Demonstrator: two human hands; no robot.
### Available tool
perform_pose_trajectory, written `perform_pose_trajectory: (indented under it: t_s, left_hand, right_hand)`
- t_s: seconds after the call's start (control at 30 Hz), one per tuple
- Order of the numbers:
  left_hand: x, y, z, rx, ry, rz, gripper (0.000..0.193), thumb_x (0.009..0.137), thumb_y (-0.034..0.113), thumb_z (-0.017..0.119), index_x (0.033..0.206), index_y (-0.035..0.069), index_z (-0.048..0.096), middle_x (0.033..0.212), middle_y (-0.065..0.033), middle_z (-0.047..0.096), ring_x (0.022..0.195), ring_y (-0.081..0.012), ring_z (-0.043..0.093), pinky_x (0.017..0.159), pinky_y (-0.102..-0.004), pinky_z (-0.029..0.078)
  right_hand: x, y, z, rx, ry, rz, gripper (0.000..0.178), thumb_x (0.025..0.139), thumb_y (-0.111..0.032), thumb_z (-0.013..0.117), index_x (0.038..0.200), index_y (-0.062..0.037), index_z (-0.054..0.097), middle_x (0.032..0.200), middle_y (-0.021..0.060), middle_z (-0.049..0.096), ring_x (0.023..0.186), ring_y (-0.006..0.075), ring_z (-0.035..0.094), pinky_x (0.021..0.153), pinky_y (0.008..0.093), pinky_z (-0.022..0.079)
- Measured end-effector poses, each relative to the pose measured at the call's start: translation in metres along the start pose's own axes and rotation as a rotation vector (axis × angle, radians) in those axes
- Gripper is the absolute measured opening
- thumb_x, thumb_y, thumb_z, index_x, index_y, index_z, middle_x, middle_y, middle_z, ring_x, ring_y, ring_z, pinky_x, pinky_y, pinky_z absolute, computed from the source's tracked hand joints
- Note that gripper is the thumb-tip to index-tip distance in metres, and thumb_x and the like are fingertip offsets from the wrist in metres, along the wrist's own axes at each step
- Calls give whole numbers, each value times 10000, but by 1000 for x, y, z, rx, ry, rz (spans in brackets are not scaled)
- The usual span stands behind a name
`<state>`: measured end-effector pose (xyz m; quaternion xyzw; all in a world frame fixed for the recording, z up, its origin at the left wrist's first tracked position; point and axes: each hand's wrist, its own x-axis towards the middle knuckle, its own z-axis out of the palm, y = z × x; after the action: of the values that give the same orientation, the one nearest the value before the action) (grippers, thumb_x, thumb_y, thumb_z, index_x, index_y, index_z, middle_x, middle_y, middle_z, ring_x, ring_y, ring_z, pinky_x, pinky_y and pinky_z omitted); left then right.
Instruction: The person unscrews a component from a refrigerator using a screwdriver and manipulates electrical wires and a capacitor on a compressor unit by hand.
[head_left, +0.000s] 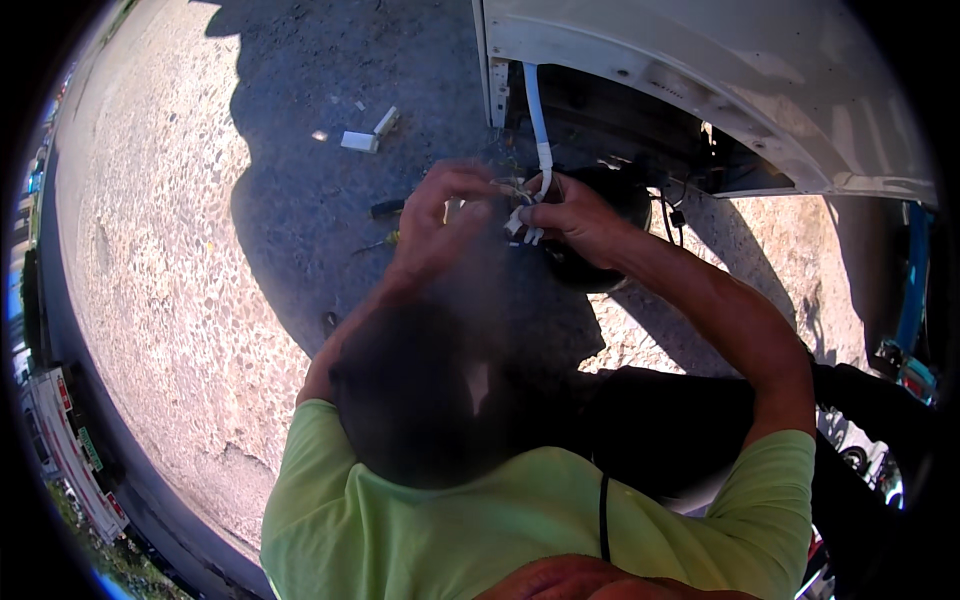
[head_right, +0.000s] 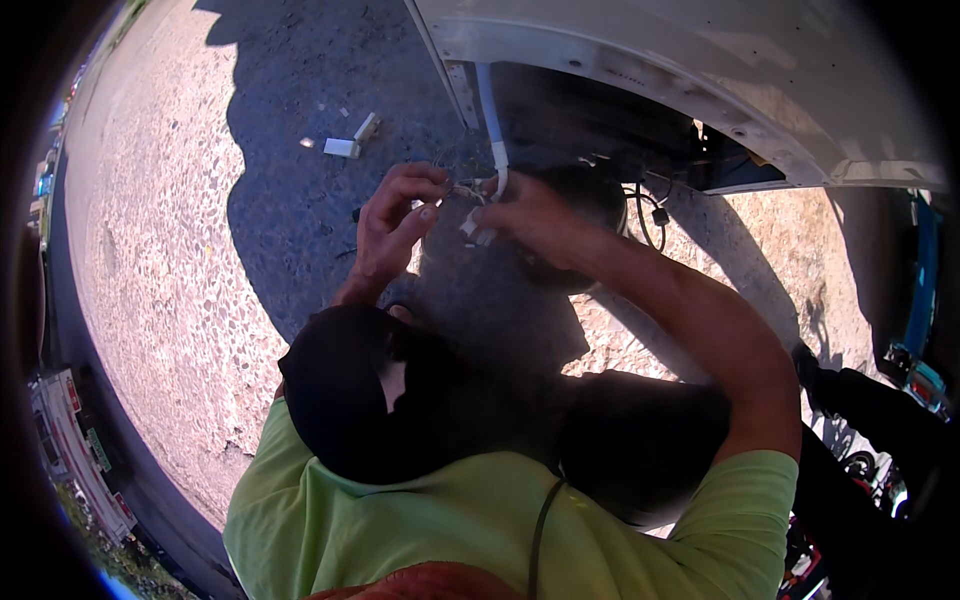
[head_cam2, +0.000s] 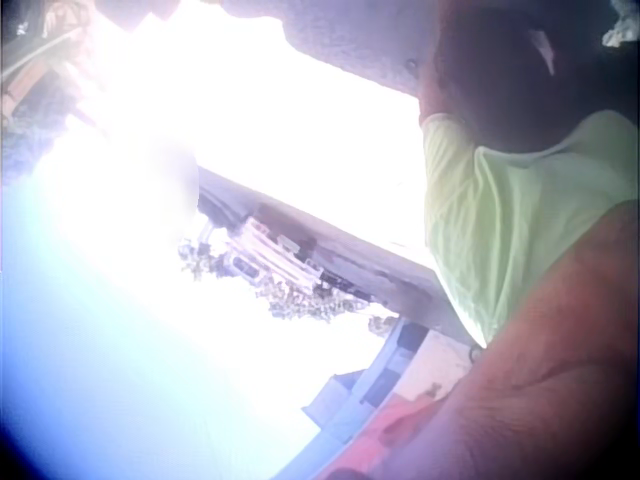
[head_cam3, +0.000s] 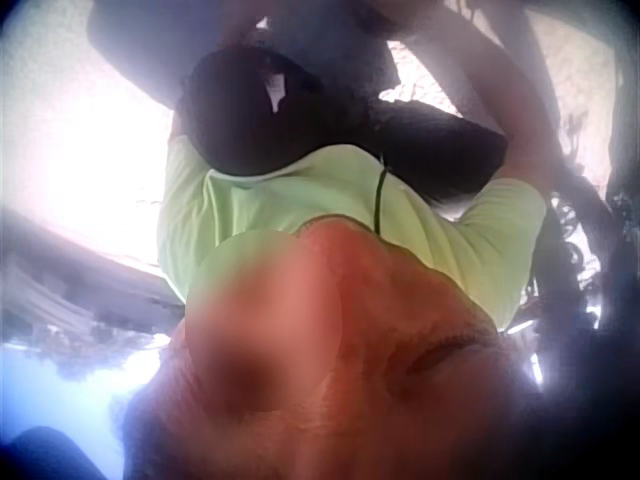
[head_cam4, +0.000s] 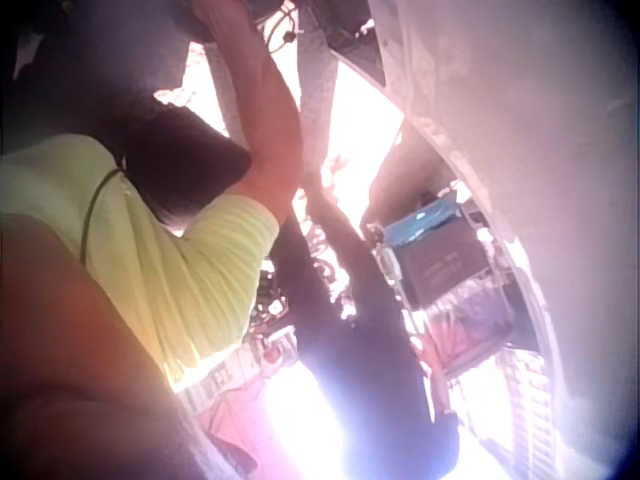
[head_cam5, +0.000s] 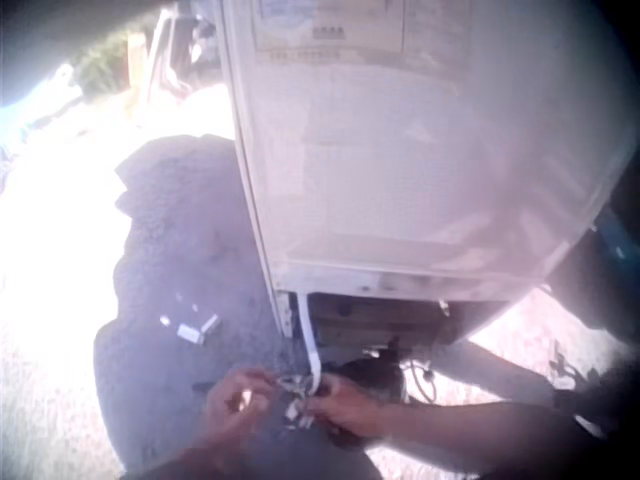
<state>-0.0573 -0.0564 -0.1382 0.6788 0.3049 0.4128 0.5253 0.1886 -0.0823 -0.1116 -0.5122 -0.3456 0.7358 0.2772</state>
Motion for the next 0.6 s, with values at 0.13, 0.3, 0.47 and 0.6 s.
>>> perform_pose_trajectory:
  t_s: [0.13,0.3,0.47,0.6]
  left_hand:
    - [19,9,11,443,-85,130,341,817,-3,735,1150,69,725,1286,-147,643,1188,-305,642,1005,-424,514]
    - [25,-9,12,572,-72,266,226,805,-26,737,1014,59,716,1077,-100,708,1074,-296,681,975,-428,522]
    - [22,20,-3,624,-172,343,156,815,-9,751,941,74,708,996,-80,699,908,-296,692,862,-428,539]
    - [-12,27,-25,466,-317,-39,137,852,-18,725,972,38,692,1004,-98,682,891,-294,689,868,-401,542]
  right_hand:
    - [-4,-4,-6,-22,-75,-29,409,860,-148,794,1183,-72,554,972,15,669,853,104,651,760,256,522]
    - [-7,-3,-10,-68,-64,-24,395,866,-147,788,1183,-68,567,994,19,679,872,98,647,756,261,514]
    - [-1,12,-27,43,-40,1,397,888,-124,778,1217,-53,568,1037,35,689,913,121,669,784,281,530]
    - [-3,17,-30,228,-104,-15,406,898,-130,791,1233,-56,574,1051,38,698,910,120,668,781,276,522]
